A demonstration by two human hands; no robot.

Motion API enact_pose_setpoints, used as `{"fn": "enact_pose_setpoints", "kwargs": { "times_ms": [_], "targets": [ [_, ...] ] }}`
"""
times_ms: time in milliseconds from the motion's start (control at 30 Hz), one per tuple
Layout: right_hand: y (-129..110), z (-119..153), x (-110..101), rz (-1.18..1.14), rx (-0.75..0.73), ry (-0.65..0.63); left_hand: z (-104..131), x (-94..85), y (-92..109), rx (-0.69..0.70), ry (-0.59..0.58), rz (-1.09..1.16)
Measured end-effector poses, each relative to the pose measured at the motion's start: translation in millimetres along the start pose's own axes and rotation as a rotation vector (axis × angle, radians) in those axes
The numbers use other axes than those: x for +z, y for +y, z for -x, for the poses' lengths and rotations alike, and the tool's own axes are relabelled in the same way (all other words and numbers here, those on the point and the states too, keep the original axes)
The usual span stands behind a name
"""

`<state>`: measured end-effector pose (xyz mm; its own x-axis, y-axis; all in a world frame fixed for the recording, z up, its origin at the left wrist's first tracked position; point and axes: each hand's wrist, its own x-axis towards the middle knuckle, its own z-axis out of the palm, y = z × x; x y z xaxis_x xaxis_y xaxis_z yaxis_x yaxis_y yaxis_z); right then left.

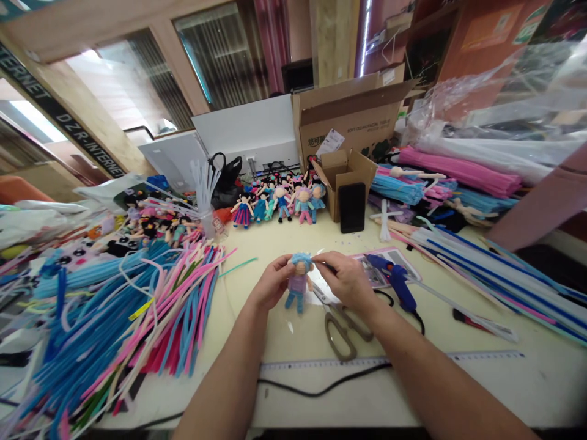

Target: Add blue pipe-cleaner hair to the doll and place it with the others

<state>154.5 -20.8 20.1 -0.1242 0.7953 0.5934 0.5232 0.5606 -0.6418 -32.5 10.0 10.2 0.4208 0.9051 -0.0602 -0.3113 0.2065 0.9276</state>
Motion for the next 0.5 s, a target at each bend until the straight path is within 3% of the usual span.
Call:
{"fn": "enact_pose_setpoints", "kwargs": {
  "times_ms": [500],
  "targets": [
    [-2.3,-1.6,-1.2,-0.019,0.01,0.008,-0.4,-1.5,-1.7,0.0,0.057,-0.007]
  ]
}}
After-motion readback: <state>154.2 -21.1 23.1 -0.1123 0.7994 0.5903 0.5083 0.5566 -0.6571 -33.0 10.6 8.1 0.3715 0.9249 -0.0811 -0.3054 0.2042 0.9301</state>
